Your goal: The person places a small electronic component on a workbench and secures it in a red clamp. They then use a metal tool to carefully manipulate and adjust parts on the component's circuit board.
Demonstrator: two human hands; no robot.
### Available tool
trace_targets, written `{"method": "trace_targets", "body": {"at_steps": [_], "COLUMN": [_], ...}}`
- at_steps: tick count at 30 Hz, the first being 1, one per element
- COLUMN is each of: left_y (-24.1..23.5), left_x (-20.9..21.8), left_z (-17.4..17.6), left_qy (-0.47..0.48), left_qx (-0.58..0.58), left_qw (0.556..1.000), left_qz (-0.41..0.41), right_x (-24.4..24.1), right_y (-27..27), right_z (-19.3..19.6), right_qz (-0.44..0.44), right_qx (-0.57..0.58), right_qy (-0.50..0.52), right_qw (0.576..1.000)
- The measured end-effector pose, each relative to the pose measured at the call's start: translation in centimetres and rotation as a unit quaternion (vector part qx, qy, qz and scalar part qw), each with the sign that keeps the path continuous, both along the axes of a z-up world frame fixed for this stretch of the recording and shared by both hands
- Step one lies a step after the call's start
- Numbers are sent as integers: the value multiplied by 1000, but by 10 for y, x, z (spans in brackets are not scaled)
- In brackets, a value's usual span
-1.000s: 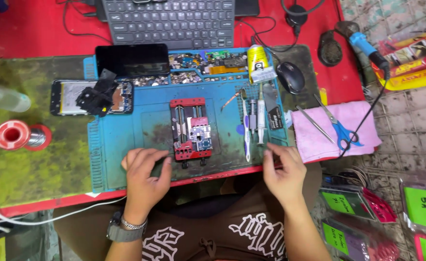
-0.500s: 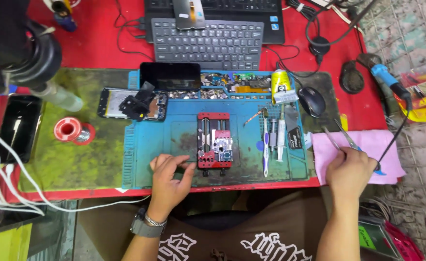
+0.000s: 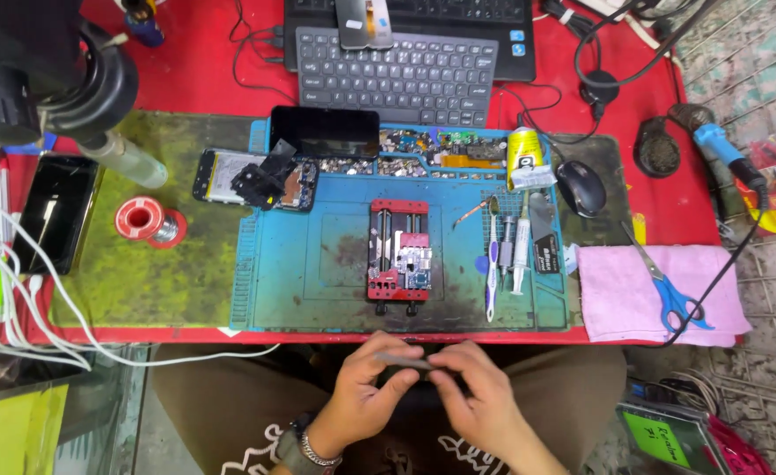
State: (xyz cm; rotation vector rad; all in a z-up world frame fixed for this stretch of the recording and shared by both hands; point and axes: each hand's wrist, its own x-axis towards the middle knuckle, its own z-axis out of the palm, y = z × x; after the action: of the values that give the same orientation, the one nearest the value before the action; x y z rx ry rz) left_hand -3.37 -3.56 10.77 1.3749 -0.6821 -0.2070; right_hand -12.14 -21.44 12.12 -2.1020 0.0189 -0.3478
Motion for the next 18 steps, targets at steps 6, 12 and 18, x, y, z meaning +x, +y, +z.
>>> {"method": "trace_targets", "body": {"at_steps": [6, 12, 18], "left_y": [27, 16, 36], "left_x": [-1, -2, 62], "left_z": [-25, -11, -13], "left_qy": [139, 153, 105], "left_qx": [18, -26, 28], "left_qw": [988, 988, 973], "left_qz": [69, -19, 204], "right_x": [5, 9, 21], "right_y": [2, 5, -72], "right_z": [-9, -17, -15], "right_qz": [-15, -5, -151], "right_qx": [58, 89, 2], "right_qy": [109, 134, -37], "right_qw": [992, 987, 988]}}
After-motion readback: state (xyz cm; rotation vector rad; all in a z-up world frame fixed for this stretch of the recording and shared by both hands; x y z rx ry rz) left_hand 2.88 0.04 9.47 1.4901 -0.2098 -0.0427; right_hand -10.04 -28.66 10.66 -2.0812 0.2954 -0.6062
